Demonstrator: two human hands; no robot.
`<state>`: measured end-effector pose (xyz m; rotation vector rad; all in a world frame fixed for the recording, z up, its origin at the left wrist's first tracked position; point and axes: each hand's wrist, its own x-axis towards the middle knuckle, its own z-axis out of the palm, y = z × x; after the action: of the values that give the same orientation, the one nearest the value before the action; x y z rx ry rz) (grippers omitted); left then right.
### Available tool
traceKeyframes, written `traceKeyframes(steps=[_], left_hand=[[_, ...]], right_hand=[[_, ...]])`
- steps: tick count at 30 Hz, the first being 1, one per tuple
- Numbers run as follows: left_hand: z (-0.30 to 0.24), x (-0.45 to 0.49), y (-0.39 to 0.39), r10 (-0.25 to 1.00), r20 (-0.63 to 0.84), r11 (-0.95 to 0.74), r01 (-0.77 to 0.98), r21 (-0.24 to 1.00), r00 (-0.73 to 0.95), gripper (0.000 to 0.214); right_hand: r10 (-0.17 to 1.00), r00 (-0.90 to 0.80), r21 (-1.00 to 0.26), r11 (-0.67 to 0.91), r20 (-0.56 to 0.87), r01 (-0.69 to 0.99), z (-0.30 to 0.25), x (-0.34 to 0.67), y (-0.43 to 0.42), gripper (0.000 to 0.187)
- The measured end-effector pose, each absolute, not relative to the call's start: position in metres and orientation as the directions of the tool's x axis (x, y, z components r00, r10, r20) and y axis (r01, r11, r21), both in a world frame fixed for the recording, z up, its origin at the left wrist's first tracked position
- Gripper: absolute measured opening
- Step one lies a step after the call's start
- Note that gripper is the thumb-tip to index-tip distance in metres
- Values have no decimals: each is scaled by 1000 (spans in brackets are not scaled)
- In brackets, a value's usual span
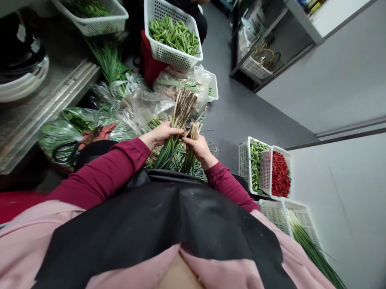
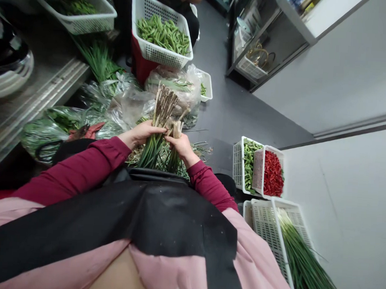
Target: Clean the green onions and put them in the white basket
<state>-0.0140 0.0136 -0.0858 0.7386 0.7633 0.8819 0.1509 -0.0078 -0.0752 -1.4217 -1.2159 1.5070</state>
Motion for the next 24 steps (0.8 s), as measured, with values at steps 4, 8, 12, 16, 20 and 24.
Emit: traceKeyframes(steps=[4,8,12,16,20,24], left_hand=[[-86,-14,11,879,-247,381,-287,879,408,35],[-92,-10,8,851,-208,374,-278,885,482,46],[-99,-8,10,865,-242,362,-211,908,440,46],[-99,-9,11,873,-260,348,-153,925,413,38],[-91,-12,11,891,-240,295,-92,951,385,30],[-86,-20,14,869,-286,318,-15,948,403,28]], right_hand=[[944,-181,-961,-277,-276,19,-77,163,-10,34],[972,-53,-973,-224,-227,62,-82,167,-12,34],[984,-7,-965,-174,-178,195,-80,167,-12,30],[978,-62,-943,-173,-198,284,-78,167,-14,27],[959,-119,-937,-219,-259,273,-77,167,-15,24],[953,31,-954,-300,-300,-18,-63,189,-2,25]])
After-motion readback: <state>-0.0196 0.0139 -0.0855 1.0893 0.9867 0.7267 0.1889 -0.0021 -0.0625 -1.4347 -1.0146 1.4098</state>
